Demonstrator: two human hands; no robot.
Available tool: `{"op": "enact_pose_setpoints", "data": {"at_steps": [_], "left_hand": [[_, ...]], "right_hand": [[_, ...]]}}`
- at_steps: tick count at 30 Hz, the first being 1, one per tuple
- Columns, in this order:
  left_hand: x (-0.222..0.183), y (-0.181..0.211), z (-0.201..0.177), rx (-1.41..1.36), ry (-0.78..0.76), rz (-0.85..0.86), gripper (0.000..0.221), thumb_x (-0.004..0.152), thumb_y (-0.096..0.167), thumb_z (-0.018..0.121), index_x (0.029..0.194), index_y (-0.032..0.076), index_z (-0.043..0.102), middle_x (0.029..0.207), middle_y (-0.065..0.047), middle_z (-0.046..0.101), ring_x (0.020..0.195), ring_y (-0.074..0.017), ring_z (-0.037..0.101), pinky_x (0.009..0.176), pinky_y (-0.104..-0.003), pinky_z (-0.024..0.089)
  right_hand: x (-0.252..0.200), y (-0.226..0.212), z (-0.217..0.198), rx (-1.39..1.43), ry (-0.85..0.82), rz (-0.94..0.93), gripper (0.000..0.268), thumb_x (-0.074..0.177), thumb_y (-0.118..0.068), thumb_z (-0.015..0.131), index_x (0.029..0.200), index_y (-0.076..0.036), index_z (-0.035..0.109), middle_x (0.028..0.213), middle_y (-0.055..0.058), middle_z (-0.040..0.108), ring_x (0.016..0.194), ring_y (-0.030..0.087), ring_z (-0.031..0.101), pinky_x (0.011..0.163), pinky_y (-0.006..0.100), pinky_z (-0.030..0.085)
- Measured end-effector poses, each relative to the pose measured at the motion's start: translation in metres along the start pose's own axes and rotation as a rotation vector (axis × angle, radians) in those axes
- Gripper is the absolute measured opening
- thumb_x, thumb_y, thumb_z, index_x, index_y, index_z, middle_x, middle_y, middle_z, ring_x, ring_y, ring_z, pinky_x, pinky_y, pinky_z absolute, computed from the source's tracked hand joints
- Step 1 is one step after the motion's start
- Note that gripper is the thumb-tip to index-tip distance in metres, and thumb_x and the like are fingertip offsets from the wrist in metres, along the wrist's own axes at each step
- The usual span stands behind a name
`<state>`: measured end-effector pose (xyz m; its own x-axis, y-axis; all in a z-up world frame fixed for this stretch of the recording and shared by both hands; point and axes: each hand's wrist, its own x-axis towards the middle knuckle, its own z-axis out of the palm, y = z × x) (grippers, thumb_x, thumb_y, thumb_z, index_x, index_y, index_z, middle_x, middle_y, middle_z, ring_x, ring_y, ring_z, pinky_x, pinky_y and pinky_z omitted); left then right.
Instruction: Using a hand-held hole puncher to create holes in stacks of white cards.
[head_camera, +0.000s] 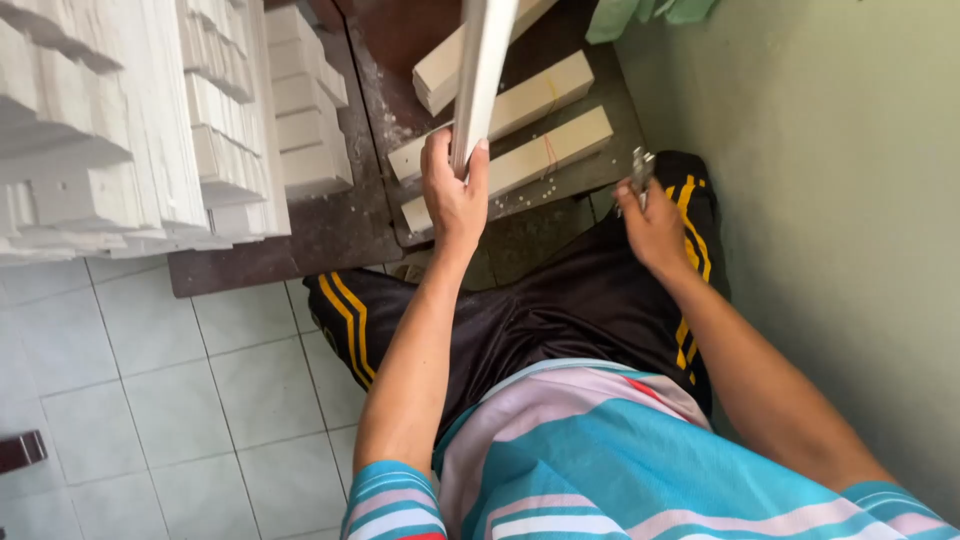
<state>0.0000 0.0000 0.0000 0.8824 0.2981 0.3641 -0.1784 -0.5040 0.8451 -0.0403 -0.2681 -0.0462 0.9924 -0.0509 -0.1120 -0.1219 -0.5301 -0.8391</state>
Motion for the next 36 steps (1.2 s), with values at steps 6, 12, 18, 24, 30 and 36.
{"op": "enact_pose_setpoints", "data": {"at_steps": [6, 12, 18, 24, 30, 36], "left_hand": [[-0.004, -0.013, 0.009, -0.067, 0.105, -0.160, 0.025, 0.098, 0.028, 0.066, 0.113, 0.011, 0.055, 0.096, -0.008, 0.059, 0.093, -0.0295, 0.065, 0.078, -0.040, 0.054], [-0.026, -0.020, 0.015, 0.016, 0.160, -0.212, 0.029, 0.097, 0.023, 0.069, 0.116, 0.008, 0.054, 0.097, -0.014, 0.060, 0.093, -0.0370, 0.066, 0.074, -0.044, 0.054], [-0.041, -0.047, 0.021, 0.056, 0.088, -0.246, 0.026, 0.099, 0.020, 0.064, 0.114, 0.002, 0.052, 0.097, -0.017, 0.060, 0.094, -0.0395, 0.066, 0.074, -0.045, 0.056], [-0.051, -0.053, 0.017, 0.129, -0.028, -0.262, 0.029, 0.096, 0.013, 0.063, 0.117, -0.004, 0.052, 0.100, -0.026, 0.061, 0.099, -0.0482, 0.064, 0.078, -0.051, 0.055], [-0.044, 0.003, -0.021, 0.062, -0.136, -0.201, 0.031, 0.091, 0.020, 0.070, 0.108, -0.005, 0.059, 0.092, -0.027, 0.066, 0.089, -0.0453, 0.070, 0.067, -0.050, 0.059], [-0.047, 0.044, -0.032, -0.298, -0.057, -0.132, 0.038, 0.089, 0.024, 0.079, 0.105, -0.006, 0.060, 0.096, -0.022, 0.067, 0.095, -0.0396, 0.071, 0.074, -0.038, 0.063]], "right_hand": [[-0.008, 0.014, 0.004, -0.135, -0.029, -0.193, 0.020, 0.106, -0.023, 0.065, 0.104, -0.004, 0.067, 0.078, 0.020, 0.070, 0.080, 0.042, 0.070, 0.071, 0.047, 0.051], [-0.001, 0.022, 0.005, -0.168, -0.033, -0.243, 0.021, 0.107, -0.026, 0.063, 0.100, -0.007, 0.068, 0.066, 0.016, 0.064, 0.068, 0.037, 0.068, 0.063, 0.042, 0.050], [-0.002, 0.039, 0.013, -0.269, -0.058, -0.210, 0.021, 0.108, -0.033, 0.061, 0.108, -0.013, 0.067, 0.079, 0.013, 0.071, 0.085, 0.035, 0.071, 0.090, 0.044, 0.046], [0.000, 0.037, 0.011, -0.276, -0.067, -0.179, 0.025, 0.106, -0.029, 0.063, 0.108, -0.005, 0.066, 0.089, 0.023, 0.071, 0.092, 0.046, 0.069, 0.084, 0.053, 0.049], [-0.004, -0.008, 0.001, 0.028, -0.136, -0.065, 0.020, 0.108, -0.024, 0.062, 0.115, -0.007, 0.068, 0.091, 0.015, 0.073, 0.088, 0.031, 0.067, 0.087, 0.046, 0.049], [-0.014, -0.104, 0.019, 0.359, -0.255, -0.069, 0.020, 0.099, -0.027, 0.069, 0.110, -0.010, 0.070, 0.090, 0.009, 0.074, 0.088, 0.020, 0.065, 0.091, 0.036, 0.049]]}}
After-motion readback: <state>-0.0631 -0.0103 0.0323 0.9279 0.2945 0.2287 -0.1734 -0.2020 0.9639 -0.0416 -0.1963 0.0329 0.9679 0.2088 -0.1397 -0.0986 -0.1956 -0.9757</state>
